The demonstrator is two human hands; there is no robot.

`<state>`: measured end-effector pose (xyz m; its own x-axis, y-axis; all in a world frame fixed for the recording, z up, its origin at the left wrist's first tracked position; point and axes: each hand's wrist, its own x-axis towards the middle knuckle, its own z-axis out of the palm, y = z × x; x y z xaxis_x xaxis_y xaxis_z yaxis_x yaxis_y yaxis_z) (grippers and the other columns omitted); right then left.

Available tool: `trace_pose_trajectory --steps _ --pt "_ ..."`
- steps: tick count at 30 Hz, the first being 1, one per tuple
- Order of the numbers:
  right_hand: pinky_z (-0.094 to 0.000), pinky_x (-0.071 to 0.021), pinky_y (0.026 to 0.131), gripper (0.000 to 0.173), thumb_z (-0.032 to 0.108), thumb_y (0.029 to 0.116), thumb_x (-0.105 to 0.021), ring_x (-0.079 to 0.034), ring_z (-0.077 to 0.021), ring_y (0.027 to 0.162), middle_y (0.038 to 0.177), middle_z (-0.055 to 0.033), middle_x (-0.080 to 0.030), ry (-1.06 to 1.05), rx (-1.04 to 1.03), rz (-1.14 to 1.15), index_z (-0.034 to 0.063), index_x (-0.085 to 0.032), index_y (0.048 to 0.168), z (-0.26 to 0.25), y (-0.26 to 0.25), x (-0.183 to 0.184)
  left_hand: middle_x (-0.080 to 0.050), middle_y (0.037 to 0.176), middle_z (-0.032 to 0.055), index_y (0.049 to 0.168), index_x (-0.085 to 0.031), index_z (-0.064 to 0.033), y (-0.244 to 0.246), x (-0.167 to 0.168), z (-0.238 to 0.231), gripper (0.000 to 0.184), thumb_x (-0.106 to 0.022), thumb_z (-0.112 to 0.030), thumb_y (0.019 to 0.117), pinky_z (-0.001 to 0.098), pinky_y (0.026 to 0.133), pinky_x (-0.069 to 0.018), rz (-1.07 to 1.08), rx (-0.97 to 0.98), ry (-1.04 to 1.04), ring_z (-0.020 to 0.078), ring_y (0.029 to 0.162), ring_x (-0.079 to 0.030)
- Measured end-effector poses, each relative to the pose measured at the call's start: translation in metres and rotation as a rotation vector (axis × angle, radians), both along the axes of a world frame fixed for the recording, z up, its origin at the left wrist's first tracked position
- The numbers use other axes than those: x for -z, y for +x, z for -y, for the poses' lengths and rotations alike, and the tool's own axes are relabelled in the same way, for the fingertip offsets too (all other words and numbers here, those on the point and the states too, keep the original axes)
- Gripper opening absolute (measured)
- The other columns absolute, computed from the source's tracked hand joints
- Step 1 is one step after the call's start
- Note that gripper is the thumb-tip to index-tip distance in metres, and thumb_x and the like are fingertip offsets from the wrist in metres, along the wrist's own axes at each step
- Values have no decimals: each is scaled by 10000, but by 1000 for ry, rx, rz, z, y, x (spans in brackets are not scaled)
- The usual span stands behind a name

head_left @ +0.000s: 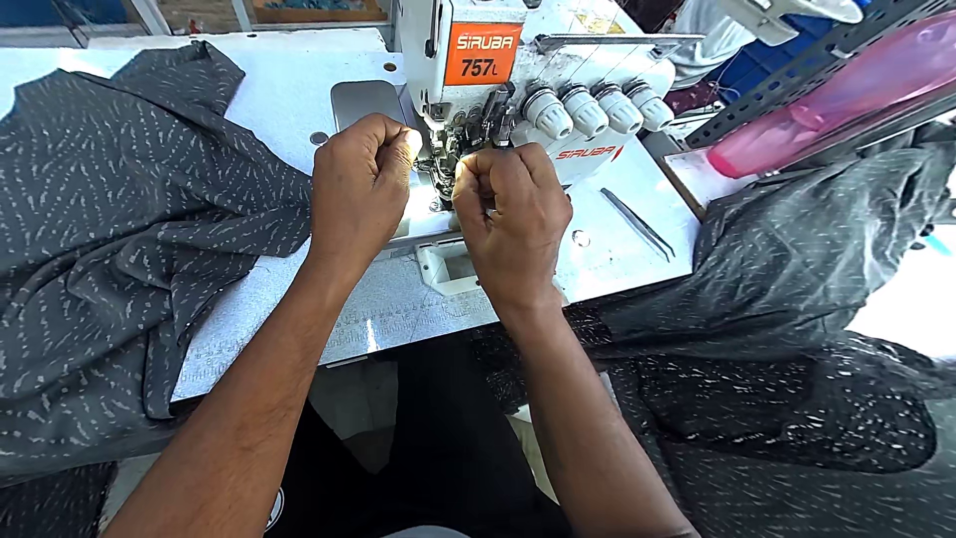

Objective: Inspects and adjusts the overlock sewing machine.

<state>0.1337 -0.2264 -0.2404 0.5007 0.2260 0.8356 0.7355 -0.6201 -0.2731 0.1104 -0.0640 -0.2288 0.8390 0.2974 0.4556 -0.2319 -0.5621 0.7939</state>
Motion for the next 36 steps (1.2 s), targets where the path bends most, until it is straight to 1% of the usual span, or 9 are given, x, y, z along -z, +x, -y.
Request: trace_pose_trajectory --steps 7,11,14,16,20,31,34,36 --pt "-210 -512 584 96 60 958 -679 -616 -128 708 868 -110 -611 -10 -13 17 -5 -747 973 1 0 1 -588 724 -67 962 -703 -129 0 1 0 187 -568 -232 1041 192 563 -403 -2 -1 -5 6 610 -517" --pt "-216 -508 588 92 53 948 -689 -622 -136 717 864 -117 -625 -15 -33 30 -2 -760 970 2 1 1 -581 717 -69 958 -703 -129 1 1 1 187 -569 -230 1041 189 557 -397 3 -3 -6 3 598 -505" --pt "-207 -547 613 106 52 955 -683 -645 -130 742 882 -120 -634 -16 -86 11 -16 -759 982 5 2 0 -585 721 -69 961 -703 -129 1 1 0 187 -569 -233 1041 189 562 -400 0 -8 0 4 605 -511" --pt "-209 -548 620 109 51 954 -687 -648 -130 748 892 -125 -641 -11 -105 8 -21 -762 989 7 3 1 -589 725 -67 964 -704 -129 1 1 1 190 -569 -237 1043 191 563 -403 1 -8 5 4 607 -513" --pt "-202 -553 625 96 43 925 -718 -653 -126 744 882 -125 -649 3 -89 24 -12 -772 983 5 2 2 -586 727 -62 962 -702 -121 1 1 1 194 -563 -228 1044 191 571 -403 13 -7 15 7 613 -513" --pt "-201 -585 642 116 49 923 -729 -679 -120 758 891 -126 -666 66 -60 32 -21 -770 1006 2 1 8 -583 726 -64 957 -699 -123 1 2 0 182 -570 -225 1037 189 570 -400 10 -9 14 4 614 -511" --pt "-198 -564 627 107 54 917 -737 -669 -122 751 875 -119 -667 70 -26 49 -10 -777 993 0 0 8 -587 721 -64 960 -703 -120 1 2 0 174 -579 -218 1032 180 559 -399 21 -4 6 -2 602 -508" --pt "-199 -553 606 120 56 917 -733 -662 -119 729 869 -117 -669 63 -1 48 -4 -778 1011 -2 0 6 -586 719 -63 955 -703 -118 1 2 1 174 -582 -217 1031 178 558 -399 25 -5 7 -2 599 -507"
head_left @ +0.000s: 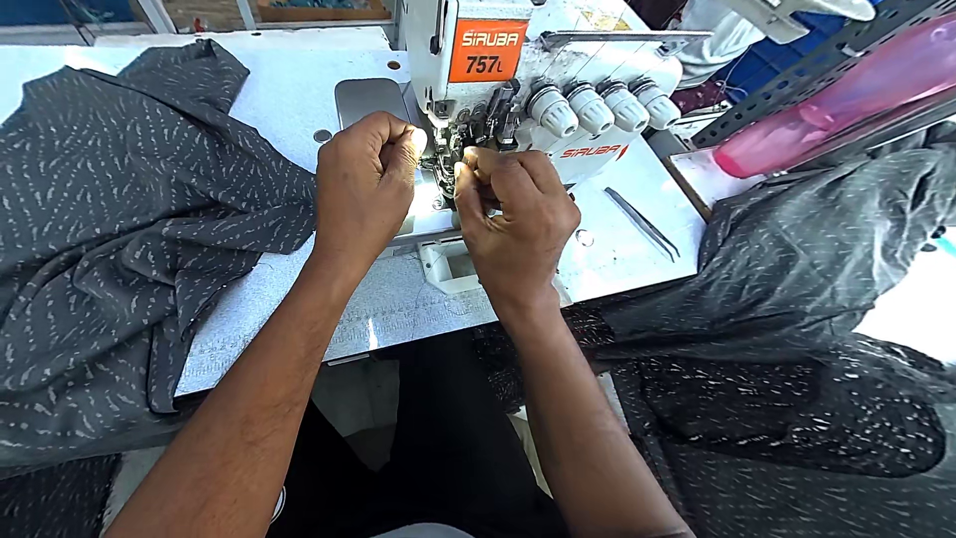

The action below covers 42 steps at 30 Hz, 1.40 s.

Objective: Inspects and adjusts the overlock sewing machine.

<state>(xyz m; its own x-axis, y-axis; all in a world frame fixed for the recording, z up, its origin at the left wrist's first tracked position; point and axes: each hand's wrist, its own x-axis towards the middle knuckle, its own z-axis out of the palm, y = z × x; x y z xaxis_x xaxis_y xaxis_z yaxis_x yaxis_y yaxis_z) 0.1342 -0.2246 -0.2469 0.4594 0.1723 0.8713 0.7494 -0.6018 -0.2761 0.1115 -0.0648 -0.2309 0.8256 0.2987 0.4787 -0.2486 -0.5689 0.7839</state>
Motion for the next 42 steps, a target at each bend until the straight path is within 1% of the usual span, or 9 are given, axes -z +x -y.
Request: trace_pose_trajectory --steps 8,16,20,25,30,32,35,38,42 --pt "-214 -520 582 170 90 923 -734 -648 -133 709 858 -115 -669 -43 30 -7 21 -781 1071 -2 1 -5 -586 721 -67 951 -702 -125 0 0 0 171 -585 -223 1029 184 565 -401 -10 -14 12 -2 606 -510" --pt "-216 -498 564 96 56 904 -716 -638 -126 706 847 -99 -666 -37 56 -2 34 -791 960 -6 -1 -5 -578 710 -72 954 -708 -132 0 0 0 174 -584 -230 1027 195 554 -394 -9 -12 20 6 594 -500" --pt "-199 -534 591 145 74 915 -718 -644 -114 700 873 -96 -663 -42 68 -87 16 -776 1035 -5 -4 -11 -573 703 -73 945 -704 -131 0 0 0 170 -589 -226 1026 194 547 -391 -13 -12 14 4 589 -498" --pt "-205 -550 604 173 74 913 -729 -654 -113 692 870 -101 -672 -48 40 -109 15 -761 1072 -2 -3 -13 -574 705 -71 942 -705 -131 0 0 0 169 -593 -227 1025 194 549 -391 -8 -6 19 4 590 -497" --pt "-210 -566 642 103 76 912 -733 -675 -120 741 874 -98 -686 -38 27 -101 25 -780 989 -2 -1 -11 -582 714 -69 949 -707 -128 0 -1 0 167 -593 -225 1024 190 559 -397 -11 -11 17 2 596 -502" --pt "-207 -553 626 106 85 910 -734 -664 -116 730 865 -93 -680 -31 37 -101 33 -784 988 -3 -1 -11 -581 710 -70 947 -706 -130 0 0 0 167 -595 -227 1024 193 555 -396 -14 -14 18 5 592 -500" --pt "-207 -535 591 147 95 916 -728 -647 -109 689 846 -89 -666 -41 54 -102 26 -773 1037 -4 -1 -12 -572 706 -74 943 -706 -138 0 0 0 169 -592 -234 1024 199 554 -394 -24 -17 22 8 591 -497" --pt "-211 -531 595 96 93 912 -729 -651 -115 707 839 -83 -666 -46 54 -92 40 -780 974 -5 -1 -12 -572 704 -71 939 -704 -136 0 -1 0 173 -591 -233 1026 198 551 -392 -20 -15 23 6 589 -498" --pt "-222 -491 547 93 89 916 -694 -626 -114 671 810 -75 -647 -57 73 -78 56 -781 912 -6 0 -12 -585 713 -72 947 -706 -133 0 -1 0 170 -594 -234 1025 196 551 -398 -20 -18 21 3 593 -506"
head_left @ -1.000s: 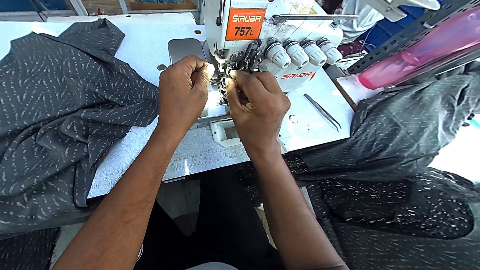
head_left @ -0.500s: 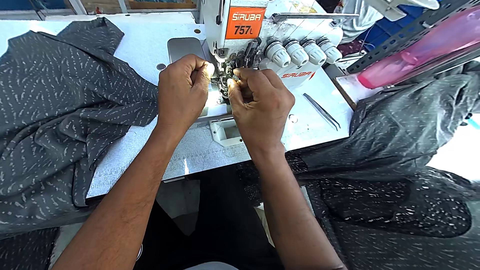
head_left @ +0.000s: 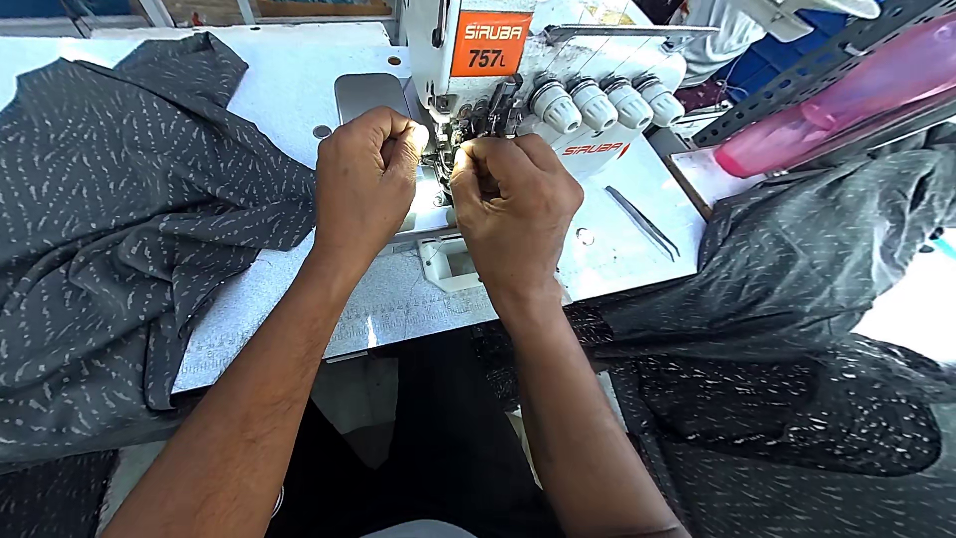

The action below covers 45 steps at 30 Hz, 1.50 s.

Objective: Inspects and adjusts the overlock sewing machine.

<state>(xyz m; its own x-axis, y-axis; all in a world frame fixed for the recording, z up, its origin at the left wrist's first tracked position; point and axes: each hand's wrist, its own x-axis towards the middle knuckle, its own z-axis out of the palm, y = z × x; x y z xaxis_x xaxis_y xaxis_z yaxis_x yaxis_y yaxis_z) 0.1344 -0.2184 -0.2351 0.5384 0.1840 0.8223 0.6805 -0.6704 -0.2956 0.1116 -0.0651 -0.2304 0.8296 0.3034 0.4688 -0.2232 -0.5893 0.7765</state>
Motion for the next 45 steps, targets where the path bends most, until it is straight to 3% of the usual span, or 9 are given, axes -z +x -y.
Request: trace_pose_trajectory --steps 8,21,30,41,45 --pt "-225 -494 574 104 90 934 -679 -619 -120 695 844 -76 -642 -17 26 -57 62 -778 945 -2 -4 -4 -574 705 -74 942 -703 -131 0 1 0 170 -596 -235 1024 193 551 -391 6 1 5 0 591 -497" --pt "-269 -466 569 78 128 895 -715 -609 -134 675 771 -47 -623 -76 179 -165 105 -776 854 -13 -10 -17 -578 710 -71 948 -707 -132 0 1 0 167 -597 -235 1020 199 566 -398 4 -8 -2 5 601 -502" --pt "-253 -550 669 190 211 904 -764 -658 -135 748 888 -76 -673 -112 78 -227 63 -776 1021 -2 -11 -20 -573 700 -70 947 -706 -131 0 1 0 164 -598 -230 1021 200 552 -393 11 -5 -19 10 588 -495" --pt "-192 -567 638 164 135 895 -756 -667 -69 715 859 -58 -686 61 -37 -170 33 -746 1023 1 -8 -7 -571 698 -73 946 -706 -131 0 1 0 162 -599 -225 1021 192 547 -391 15 -1 -13 4 583 -494" --pt "-254 -639 705 270 158 930 -764 -714 -116 828 1011 -112 -690 135 -125 -165 -16 -711 1130 17 -24 -10 -572 700 -68 952 -707 -125 0 1 0 161 -598 -220 1023 187 540 -391 24 13 -21 6 584 -495"
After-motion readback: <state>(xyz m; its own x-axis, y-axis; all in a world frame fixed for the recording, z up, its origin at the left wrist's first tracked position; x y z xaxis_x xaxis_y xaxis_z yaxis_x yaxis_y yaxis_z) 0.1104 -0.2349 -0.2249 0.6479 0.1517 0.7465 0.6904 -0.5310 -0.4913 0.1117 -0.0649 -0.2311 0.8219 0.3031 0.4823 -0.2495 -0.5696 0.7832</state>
